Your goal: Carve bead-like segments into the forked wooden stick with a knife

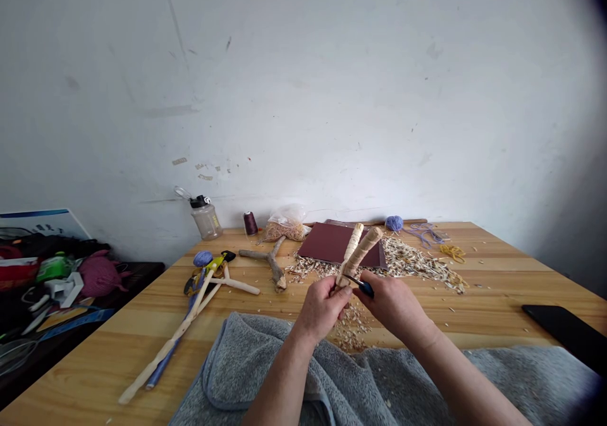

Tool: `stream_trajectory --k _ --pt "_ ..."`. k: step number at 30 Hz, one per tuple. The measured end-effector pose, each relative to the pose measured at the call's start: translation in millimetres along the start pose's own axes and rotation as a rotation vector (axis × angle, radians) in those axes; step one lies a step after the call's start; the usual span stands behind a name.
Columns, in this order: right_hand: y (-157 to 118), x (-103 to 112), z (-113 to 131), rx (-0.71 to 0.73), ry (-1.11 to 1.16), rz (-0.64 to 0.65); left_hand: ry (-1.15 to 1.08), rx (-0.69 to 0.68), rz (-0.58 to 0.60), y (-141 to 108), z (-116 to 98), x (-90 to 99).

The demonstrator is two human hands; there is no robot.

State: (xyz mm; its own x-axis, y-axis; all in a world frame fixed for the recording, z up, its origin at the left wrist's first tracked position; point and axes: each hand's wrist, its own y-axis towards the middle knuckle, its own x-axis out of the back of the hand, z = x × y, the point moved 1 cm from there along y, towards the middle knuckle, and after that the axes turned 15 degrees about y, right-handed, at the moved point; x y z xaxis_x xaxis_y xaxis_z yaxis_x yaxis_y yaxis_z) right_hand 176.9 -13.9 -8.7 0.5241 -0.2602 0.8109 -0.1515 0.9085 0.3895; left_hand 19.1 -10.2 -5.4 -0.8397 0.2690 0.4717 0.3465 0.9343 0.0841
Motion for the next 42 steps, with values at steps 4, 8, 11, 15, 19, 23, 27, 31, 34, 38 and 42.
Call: stream_trajectory --k 4,8,11,15,19,23,27,31,34,38,42 --pt "1 -4 1 -0.069 -0.025 0.027 0.235 -0.070 -0.097 0 -1 -0.3" --pt "2 -8 3 -0.096 0.017 0.052 0.533 -0.146 -0.215 -1 -4 -3.5" --pt "2 -11 4 -0.138 0.062 0.068 0.768 -0.136 -0.277 -4 -7 -10.3" --pt "2 -9 10 -0.184 0.185 0.065 0.967 -0.058 -0.400 -6 -8 -18.0" --pt "-1 2 18 0.018 0.464 0.183 0.811 -0.057 -0.505 -1 -3 -12.6" --pt "1 11 8 0.013 0.542 0.140 0.464 -0.082 -0.482 7 4 0.9" --pt "5 8 -7 -0.029 0.238 -0.030 0.156 -0.050 -0.373 9 9 6.1" --pt "5 2 -7 0.031 0.166 -0.017 -0.077 -0.038 -0.272 9 11 1.8" --pt "4 -1 -5 0.070 0.158 0.011 -0.201 -0.053 -0.180 10 10 -1.9" --pt "5 3 -8 0.010 0.065 -0.054 -0.331 -0.056 -0.044 8 7 -3.7" --pt "5 9 -9 0.035 0.094 -0.140 -0.328 -0.012 -0.017 6 5 -3.0"
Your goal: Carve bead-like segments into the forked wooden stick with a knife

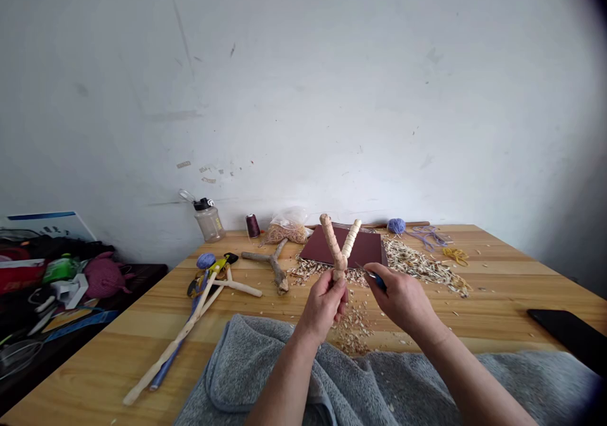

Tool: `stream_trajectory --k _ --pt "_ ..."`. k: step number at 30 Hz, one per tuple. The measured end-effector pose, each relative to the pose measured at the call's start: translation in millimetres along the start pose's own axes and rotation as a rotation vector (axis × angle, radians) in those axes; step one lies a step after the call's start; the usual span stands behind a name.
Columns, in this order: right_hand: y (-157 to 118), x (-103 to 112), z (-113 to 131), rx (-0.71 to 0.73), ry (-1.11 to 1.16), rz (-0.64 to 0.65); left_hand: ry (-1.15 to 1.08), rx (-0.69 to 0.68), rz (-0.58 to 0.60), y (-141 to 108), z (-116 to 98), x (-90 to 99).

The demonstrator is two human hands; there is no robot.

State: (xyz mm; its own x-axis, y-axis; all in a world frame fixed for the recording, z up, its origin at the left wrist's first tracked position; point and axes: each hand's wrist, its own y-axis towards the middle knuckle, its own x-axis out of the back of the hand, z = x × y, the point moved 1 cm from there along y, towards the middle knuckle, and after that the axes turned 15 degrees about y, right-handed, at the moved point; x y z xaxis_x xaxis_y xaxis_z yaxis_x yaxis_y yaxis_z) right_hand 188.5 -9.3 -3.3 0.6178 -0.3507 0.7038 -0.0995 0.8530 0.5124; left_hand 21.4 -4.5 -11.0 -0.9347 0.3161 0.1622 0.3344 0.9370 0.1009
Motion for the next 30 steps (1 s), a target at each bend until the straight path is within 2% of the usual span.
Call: stream_trajectory --k 4,10,21,25,30 --pt "-2 0 6 0.077 -0.002 0.087 0.062 -0.005 -0.017 0 1 0.6" --pt "-3 2 10 0.078 -0.110 0.151 0.085 -0.003 -0.012 0 0 0.4" --pt "-1 3 10 0.064 -0.151 0.221 0.165 0.024 0.008 -1 -2 -1.4" --pt "-2 0 11 0.045 -0.201 0.219 0.282 -0.032 -0.048 -1 1 -2.6" --pt "-2 -1 13 0.046 -0.233 0.202 0.537 -0.137 -0.134 -2 -3 -2.9"
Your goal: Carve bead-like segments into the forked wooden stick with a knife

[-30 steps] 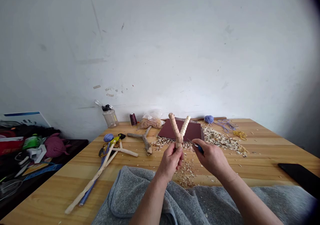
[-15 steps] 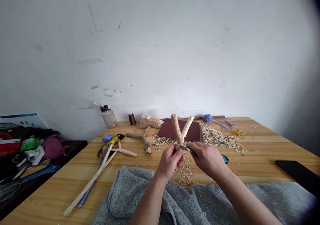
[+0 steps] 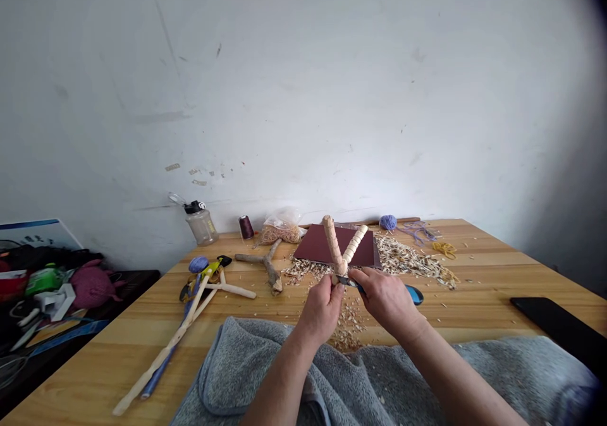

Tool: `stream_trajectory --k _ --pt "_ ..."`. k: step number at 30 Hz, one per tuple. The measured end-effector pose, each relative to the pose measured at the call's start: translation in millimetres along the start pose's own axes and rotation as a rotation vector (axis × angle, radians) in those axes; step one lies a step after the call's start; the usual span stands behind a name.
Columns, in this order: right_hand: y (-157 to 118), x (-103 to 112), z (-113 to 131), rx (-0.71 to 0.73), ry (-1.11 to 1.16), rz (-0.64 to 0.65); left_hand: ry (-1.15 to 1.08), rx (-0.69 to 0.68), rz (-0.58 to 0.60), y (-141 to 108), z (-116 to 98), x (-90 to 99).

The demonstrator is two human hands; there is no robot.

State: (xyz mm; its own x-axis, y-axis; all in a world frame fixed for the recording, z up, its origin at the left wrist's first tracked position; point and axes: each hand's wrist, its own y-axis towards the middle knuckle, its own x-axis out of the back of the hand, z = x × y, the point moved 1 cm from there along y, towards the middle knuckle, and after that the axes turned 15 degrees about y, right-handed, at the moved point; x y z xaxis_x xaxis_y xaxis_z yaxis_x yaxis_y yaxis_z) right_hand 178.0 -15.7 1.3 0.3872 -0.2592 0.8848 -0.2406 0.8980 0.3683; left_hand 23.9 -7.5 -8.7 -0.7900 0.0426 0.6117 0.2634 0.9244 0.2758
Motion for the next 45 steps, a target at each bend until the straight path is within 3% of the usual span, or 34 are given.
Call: stream_trajectory --k 3,8,11,13,15,17,21,25,30,45 --pt "0 -2 1 -0.012 0.019 -0.017 0.152 -0.062 -0.050 -1 -4 -1.5" --pt "0 -11 2 -0.029 0.217 -0.045 0.305 -0.033 -0.087 -5 -2 -11.3" --pt "2 -16 2 -0.004 0.512 -0.044 0.106 0.031 -0.059 -6 -1 -13.1" --pt "4 -17 1 -0.023 0.740 -0.034 -0.127 0.107 0.040 -6 -1 -11.8" --pt "6 -16 -3 -0.117 0.918 -0.046 -0.327 0.149 0.138 -5 -2 -8.9" --pt "7 -13 -7 -0.214 0.974 -0.093 -0.437 0.132 0.149 -3 -1 -4.8" --pt "5 -6 -10 -0.151 0.801 -0.179 -0.489 0.096 0.064 1 4 2.2" --pt "1 -5 -6 0.014 0.536 -0.155 -0.458 0.091 0.036 4 6 6.1" --pt "-1 -6 -6 0.079 0.284 -0.136 -0.346 0.050 0.036 2 5 7.2" --pt "-3 3 -2 0.053 0.115 -0.050 -0.226 0.000 0.050 1 2 4.4"
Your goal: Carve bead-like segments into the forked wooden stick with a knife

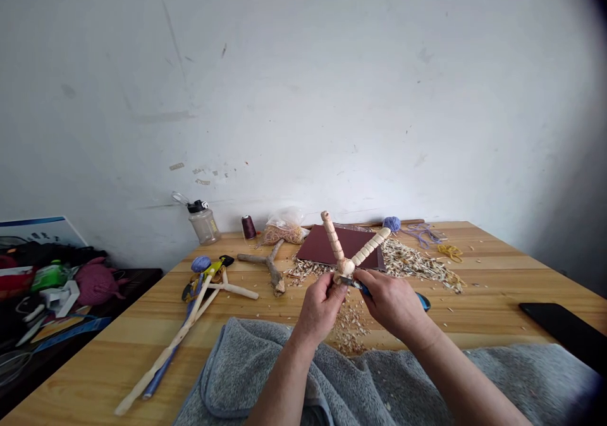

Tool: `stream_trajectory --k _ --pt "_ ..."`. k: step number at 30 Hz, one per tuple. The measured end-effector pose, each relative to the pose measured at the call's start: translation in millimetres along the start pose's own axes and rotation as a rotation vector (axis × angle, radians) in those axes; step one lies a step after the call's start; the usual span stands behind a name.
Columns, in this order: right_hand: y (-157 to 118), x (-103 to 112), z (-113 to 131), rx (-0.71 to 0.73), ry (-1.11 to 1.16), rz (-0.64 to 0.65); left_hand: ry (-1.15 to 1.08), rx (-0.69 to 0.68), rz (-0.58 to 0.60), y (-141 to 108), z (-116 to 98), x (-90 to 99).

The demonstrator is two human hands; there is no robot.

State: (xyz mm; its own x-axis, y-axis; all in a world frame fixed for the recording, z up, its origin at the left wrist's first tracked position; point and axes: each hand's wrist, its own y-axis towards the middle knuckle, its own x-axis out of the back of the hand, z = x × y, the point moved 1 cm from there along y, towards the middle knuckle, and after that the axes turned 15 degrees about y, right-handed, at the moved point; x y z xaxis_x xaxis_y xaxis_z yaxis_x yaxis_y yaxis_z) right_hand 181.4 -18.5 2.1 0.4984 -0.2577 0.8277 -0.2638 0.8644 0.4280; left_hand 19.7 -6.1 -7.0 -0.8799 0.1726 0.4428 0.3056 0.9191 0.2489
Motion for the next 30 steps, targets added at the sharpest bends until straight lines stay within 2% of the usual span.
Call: stream_trajectory --k 3,8,14,18,20,23,26,28,30 --pt "1 0 0 -0.031 -0.018 0.026 0.049 0.004 -0.007 0 1 -0.1" --pt "1 -5 4 -0.127 -0.072 0.065 0.308 -0.047 -0.084 0 -2 -1.8" --pt "1 -12 13 -0.229 -0.139 0.008 0.515 -0.062 -0.167 -3 -5 -12.1" --pt "2 -20 12 -0.245 -0.030 -0.035 0.647 -0.011 -0.247 -6 -4 -20.9" --pt "3 -24 10 -0.201 0.164 -0.057 0.595 0.021 -0.283 -7 -4 -23.6" --pt "7 -26 3 -0.169 0.592 -0.082 0.314 0.053 -0.237 -5 -2 -23.5" --pt "9 -19 -7 -0.323 0.958 -0.129 -0.030 0.108 -0.129 -3 -2 -18.0" --pt "9 -11 -12 -0.394 1.006 -0.167 -0.160 0.128 -0.094 -3 -3 -13.0" --pt "9 -4 -14 -0.405 0.920 -0.144 -0.204 0.129 -0.092 -3 -4 -8.6"
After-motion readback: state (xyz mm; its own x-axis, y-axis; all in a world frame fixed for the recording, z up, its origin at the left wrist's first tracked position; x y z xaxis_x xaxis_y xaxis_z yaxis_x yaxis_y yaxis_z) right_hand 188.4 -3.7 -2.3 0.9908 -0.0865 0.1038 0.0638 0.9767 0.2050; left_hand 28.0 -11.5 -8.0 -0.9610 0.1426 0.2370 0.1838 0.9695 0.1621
